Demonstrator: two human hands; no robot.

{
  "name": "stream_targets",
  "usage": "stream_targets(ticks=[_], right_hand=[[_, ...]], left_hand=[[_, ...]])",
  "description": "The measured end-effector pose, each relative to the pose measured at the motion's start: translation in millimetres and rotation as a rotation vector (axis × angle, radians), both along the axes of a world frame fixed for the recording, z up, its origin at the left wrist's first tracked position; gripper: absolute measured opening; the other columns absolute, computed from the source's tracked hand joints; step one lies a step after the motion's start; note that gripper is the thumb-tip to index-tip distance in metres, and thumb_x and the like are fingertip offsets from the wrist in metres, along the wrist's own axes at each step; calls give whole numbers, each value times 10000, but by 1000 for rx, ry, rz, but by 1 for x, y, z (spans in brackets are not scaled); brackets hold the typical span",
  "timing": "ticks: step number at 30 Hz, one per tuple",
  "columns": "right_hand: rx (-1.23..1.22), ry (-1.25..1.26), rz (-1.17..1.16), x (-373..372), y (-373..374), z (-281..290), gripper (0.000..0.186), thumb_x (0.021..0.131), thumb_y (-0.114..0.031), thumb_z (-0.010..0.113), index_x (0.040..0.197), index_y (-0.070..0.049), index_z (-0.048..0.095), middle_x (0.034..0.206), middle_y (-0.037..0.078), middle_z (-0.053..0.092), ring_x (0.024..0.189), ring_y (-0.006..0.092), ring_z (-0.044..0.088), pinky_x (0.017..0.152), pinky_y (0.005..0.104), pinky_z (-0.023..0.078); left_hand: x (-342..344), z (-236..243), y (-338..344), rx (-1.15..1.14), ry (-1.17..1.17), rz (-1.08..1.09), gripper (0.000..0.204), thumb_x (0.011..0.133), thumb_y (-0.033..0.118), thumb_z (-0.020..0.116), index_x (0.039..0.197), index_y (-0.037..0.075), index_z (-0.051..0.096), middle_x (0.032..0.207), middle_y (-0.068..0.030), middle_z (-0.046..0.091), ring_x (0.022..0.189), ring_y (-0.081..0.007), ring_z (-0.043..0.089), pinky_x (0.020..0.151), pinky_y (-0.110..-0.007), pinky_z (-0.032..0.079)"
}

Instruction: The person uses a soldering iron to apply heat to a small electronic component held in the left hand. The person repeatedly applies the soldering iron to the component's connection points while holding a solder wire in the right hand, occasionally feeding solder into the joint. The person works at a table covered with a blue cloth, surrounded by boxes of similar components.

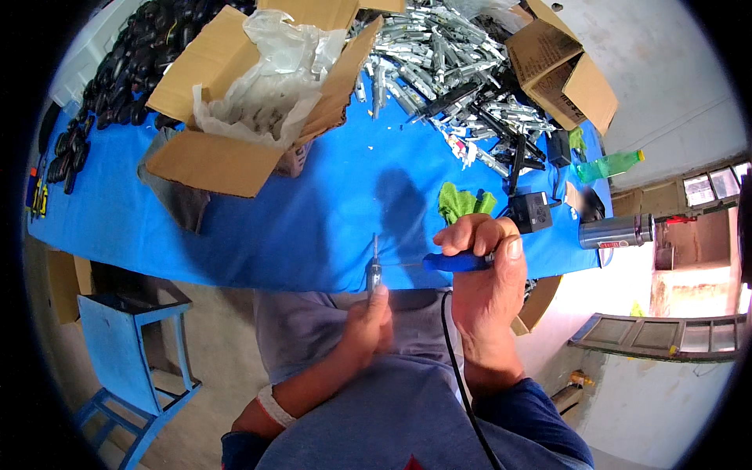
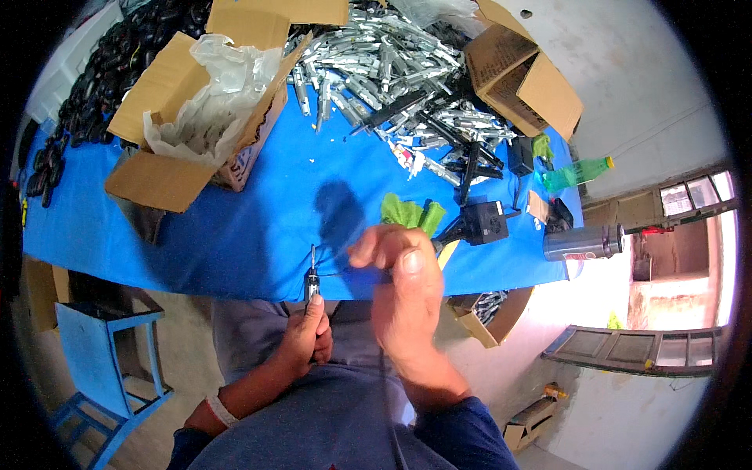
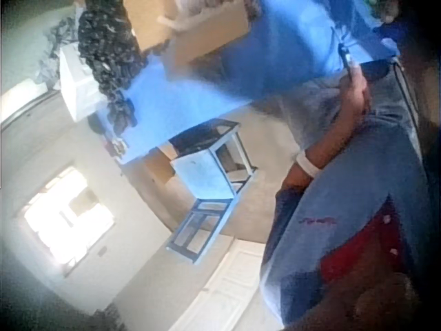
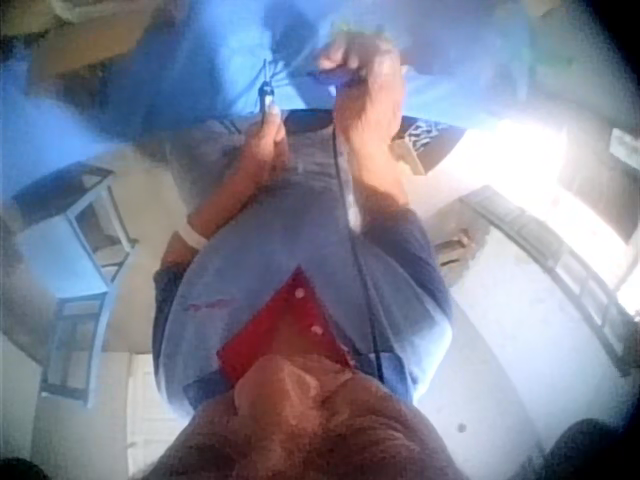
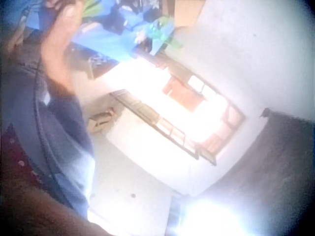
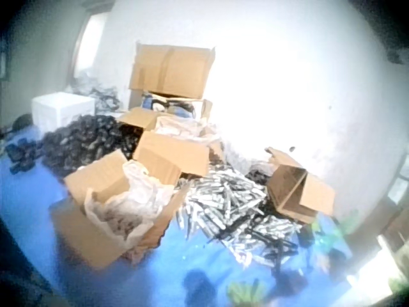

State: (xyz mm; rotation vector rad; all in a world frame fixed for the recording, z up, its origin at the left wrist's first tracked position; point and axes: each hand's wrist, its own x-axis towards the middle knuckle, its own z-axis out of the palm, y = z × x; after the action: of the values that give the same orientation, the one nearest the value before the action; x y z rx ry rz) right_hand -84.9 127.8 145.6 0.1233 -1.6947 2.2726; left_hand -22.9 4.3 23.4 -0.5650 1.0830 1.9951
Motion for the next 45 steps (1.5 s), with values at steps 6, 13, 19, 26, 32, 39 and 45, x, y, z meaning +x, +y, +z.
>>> stream_targets(ticks=[6, 13, 19, 26, 32, 39, 45], right_hand=[[-136, -42, -240, 9, -17, 5, 467, 979, -451, 380, 725, -61, 425, 748, 105, 498, 716, 206, 472, 702, 356, 399], [-210, 42, -40, 0, -11, -6, 638, 980, -465, 347, 448, -134, 231, 457, 29, 362, 407, 177, 312, 438, 326, 277], [26, 169, 627, -29, 1, 3, 585, 972, -363, 377, 441, -121, 332, 445, 33, 425, 350, 176, 368, 391, 321, 299], [46, 90, 579, -29, 4, 3, 554, 931, -454, 475, 530, -82, 387, 460, 61, 434, 377, 202, 419, 403, 315, 346], [38, 132, 37, -7, 1, -7, 398, 966, -372, 458, 769, -26, 458, 833, 167, 553, 751, 223, 543, 699, 341, 450], [-119, 1, -226, 15, -12, 0, 477, 987, -430, 389, 804, -6, 510, 850, 153, 543, 783, 230, 511, 771, 376, 417], [-45, 165, -137, 2, -16, -10, 526, 987, -501, 325, 613, -131, 334, 533, -1, 306, 480, 144, 334, 463, 282, 291]], left_hand=[[-1, 1, 2, -27, 37, -5, 521, 956, 550, 383, 660, 123, 347, 458, -21, 319, 349, -139, 335, 341, -303, 293], [2, -12, 0, -97, 130, -82, 537, 958, 555, 367, 662, 107, 353, 456, -25, 315, 361, -144, 355, 354, -306, 307], [3, 2, 0, -106, -32, -39, 529, 966, 474, 432, 590, 103, 462, 514, -1, 451, 443, -121, 440, 434, -290, 357], [-4, 8, -3, -49, -19, -14, 501, 956, 460, 462, 583, 128, 423, 495, 2, 420, 412, -126, 426, 395, -298, 329], [2, -2, 0, -26, 44, -2, 512, 953, 542, 409, 658, 127, 354, 468, -8, 294, 358, -137, 307, 355, -312, 289], [-3, 4, 3, -13, 7, -1, 529, 952, 554, 397, 643, 128, 336, 466, -6, 297, 359, -137, 320, 350, -302, 289], [-3, -1, 1, -56, 34, -58, 520, 953, 540, 401, 658, 116, 341, 471, -25, 308, 357, -150, 331, 348, -308, 289]])
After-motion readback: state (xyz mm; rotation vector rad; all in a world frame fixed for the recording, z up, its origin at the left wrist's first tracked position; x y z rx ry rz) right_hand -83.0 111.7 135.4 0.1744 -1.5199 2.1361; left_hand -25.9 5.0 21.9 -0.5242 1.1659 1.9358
